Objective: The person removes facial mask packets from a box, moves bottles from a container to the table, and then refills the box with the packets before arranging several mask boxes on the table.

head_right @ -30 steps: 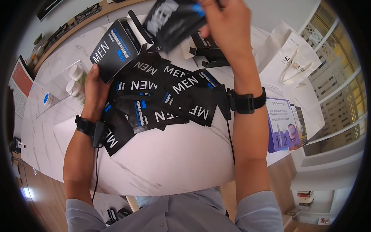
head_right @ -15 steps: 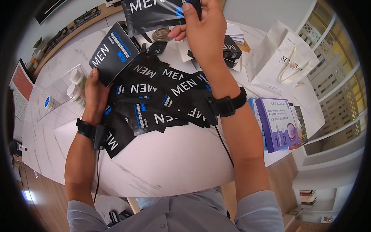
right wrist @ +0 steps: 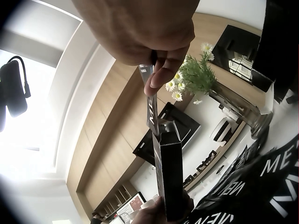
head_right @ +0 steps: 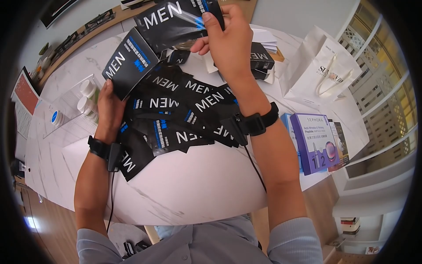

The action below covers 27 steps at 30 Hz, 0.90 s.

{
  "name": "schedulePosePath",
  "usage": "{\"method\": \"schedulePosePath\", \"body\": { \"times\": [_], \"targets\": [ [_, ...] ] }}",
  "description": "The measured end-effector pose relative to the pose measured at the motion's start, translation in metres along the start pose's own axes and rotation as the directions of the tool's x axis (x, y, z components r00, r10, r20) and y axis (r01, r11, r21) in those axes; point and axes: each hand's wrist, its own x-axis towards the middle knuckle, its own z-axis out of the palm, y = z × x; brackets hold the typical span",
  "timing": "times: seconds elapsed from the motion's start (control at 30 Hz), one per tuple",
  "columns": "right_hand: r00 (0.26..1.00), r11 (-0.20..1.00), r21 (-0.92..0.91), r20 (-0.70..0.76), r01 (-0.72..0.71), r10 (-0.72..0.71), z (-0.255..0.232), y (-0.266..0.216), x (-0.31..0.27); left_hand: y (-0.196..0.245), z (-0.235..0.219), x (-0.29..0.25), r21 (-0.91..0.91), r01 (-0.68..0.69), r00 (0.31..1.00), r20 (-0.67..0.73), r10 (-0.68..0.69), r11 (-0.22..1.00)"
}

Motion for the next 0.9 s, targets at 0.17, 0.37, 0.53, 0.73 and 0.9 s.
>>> {"method": "schedulePosePath", "body": {
  "times": [0.17, 0.37, 0.53, 0.73, 0.9],
  "targets": [
    [0.996, 0.997, -0.052, 0.066, -0.06, 0.063, -0.008, 0.004, 0.003, 0.0, -0.002, 0.0, 0.011, -0.008, 1.0, -0.004, 0.008, 1.0],
    [0.987, 0.995, -0.044, 0.129, -0.09, 0.095, -0.014, 0.012, 0.006, 0.0, -0.003, 0.0, 0.039, 0.012, 1.0, 0.01, -0.012, 0.999],
    [0.976, 0.988, -0.14, 0.194, -0.07, 0.096, 0.003, 0.005, -0.007, 0.0, 0.0, -0.001, 0.065, 0.012, 1.0, 0.018, -0.013, 0.998],
    [0.967, 0.976, -0.201, 0.254, 0.083, -0.029, 0.011, 0.011, -0.011, 0.002, 0.001, -0.001, 0.06, 0.007, 1.0, 0.009, -0.008, 0.998],
    [0.946, 0.918, -0.313, 0.286, 0.242, -0.152, 0.021, 0.019, -0.017, 0.001, 0.0, -0.001, 0.052, 0.004, 1.0, 0.026, -0.005, 0.999]
  ]
}}
